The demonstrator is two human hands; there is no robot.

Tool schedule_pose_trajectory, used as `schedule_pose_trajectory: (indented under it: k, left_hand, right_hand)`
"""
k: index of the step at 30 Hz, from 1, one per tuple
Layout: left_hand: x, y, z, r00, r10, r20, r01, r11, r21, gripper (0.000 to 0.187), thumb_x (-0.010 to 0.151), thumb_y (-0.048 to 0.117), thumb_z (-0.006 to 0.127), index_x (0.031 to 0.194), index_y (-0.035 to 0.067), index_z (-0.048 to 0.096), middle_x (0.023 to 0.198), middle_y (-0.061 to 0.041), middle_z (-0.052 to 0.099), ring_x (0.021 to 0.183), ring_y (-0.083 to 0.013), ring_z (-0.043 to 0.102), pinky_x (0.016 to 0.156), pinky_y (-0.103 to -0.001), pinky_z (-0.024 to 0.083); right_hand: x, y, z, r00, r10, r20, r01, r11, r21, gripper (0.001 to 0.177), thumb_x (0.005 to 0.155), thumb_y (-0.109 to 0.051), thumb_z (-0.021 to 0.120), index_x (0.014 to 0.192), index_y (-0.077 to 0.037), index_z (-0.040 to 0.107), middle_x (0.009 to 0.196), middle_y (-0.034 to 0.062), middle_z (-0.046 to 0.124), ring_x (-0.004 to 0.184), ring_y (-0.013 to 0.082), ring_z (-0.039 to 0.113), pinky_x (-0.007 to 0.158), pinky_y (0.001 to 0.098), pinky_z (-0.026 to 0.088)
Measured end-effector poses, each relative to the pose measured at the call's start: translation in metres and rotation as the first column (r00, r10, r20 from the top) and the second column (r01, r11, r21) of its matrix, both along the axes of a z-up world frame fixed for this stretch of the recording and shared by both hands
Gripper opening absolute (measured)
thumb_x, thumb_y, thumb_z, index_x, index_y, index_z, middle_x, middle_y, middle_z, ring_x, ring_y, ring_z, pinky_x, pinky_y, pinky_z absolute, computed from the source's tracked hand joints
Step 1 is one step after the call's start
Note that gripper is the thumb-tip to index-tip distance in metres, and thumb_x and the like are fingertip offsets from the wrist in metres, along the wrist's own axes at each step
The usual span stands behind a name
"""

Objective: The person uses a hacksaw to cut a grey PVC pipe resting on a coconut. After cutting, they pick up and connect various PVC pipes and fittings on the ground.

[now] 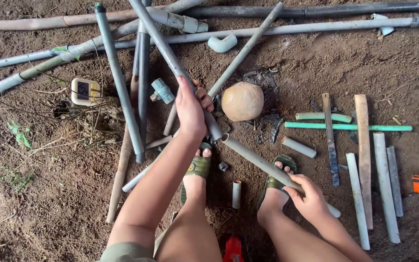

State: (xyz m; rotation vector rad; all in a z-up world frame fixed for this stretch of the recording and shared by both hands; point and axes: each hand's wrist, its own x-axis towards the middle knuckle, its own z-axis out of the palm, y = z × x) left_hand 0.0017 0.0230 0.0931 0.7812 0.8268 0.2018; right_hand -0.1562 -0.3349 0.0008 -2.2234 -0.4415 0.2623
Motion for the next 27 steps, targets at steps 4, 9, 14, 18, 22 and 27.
schedule_pose_trajectory:
  k: [4,9,14,18,22,27]
  left_hand:
    - [0.000,0.000,-0.004,0.999,0.033,0.032,-0.034,0.999,0.021,0.037,0.090,0.050,0.040,0.086,0.013,0.046,0.057,0.005,0.027,0.043,-0.0071,0.029,0.038,-0.023,0.027]
    - [-0.004,-0.002,-0.007,0.995,0.031,0.095,-0.043,0.990,0.132,0.036,0.093,0.046,0.035,0.088,0.011,0.042,0.060,0.003,0.033,0.043,-0.0091,0.032,0.038,-0.025,0.030]
    - [-0.006,-0.004,-0.007,0.993,0.006,0.121,-0.030,0.980,0.198,0.037,0.093,0.045,0.034,0.088,0.010,0.043,0.059,0.003,0.032,0.043,-0.0082,0.034,0.037,-0.024,0.031]
    - [-0.007,-0.005,-0.004,0.991,-0.011,0.137,-0.025,0.967,0.253,0.037,0.093,0.046,0.034,0.087,0.010,0.042,0.057,0.003,0.031,0.043,-0.0083,0.035,0.036,-0.024,0.032]
    - [-0.006,-0.003,-0.011,0.986,0.014,0.165,-0.062,0.955,0.291,0.036,0.094,0.044,0.033,0.087,0.009,0.042,0.057,0.003,0.030,0.042,-0.0085,0.034,0.035,-0.024,0.032]
    - [-0.002,-0.004,-0.014,0.981,0.063,0.183,-0.123,0.935,0.334,0.036,0.094,0.043,0.032,0.086,0.009,0.039,0.057,0.001,0.030,0.040,-0.0104,0.036,0.034,-0.025,0.034]
  right_hand:
    - [0.001,0.003,0.002,1.000,0.016,-0.020,-0.017,0.998,-0.053,0.040,0.078,-0.019,0.069,0.111,0.001,0.058,0.108,0.0126,0.063,0.098,0.0248,0.064,0.089,0.0339,0.052]
    - [0.000,0.011,0.007,0.992,-0.044,-0.117,0.042,0.999,-0.021,0.033,0.079,-0.018,0.068,0.107,-0.002,0.061,0.106,0.0100,0.065,0.098,0.0226,0.063,0.088,0.0327,0.049]
    - [-0.003,0.008,0.002,0.991,-0.037,-0.127,0.036,0.999,-0.012,0.036,0.078,-0.016,0.069,0.109,-0.002,0.061,0.110,0.0108,0.064,0.100,0.0226,0.063,0.091,0.0321,0.049]
    - [-0.003,0.009,0.004,0.993,-0.030,-0.115,0.026,0.999,-0.036,0.036,0.078,-0.018,0.068,0.109,-0.002,0.061,0.108,0.0110,0.064,0.099,0.0234,0.063,0.090,0.0332,0.049]
    - [-0.003,0.014,0.010,0.993,-0.020,-0.115,0.015,0.999,-0.041,0.036,0.079,-0.020,0.068,0.108,0.000,0.061,0.108,0.0109,0.064,0.100,0.0231,0.063,0.090,0.0328,0.049]
    - [-0.002,0.021,0.015,0.996,-0.015,-0.090,0.018,0.999,0.037,0.033,0.079,-0.016,0.068,0.107,0.000,0.061,0.106,0.0126,0.064,0.097,0.0241,0.064,0.087,0.0336,0.050]
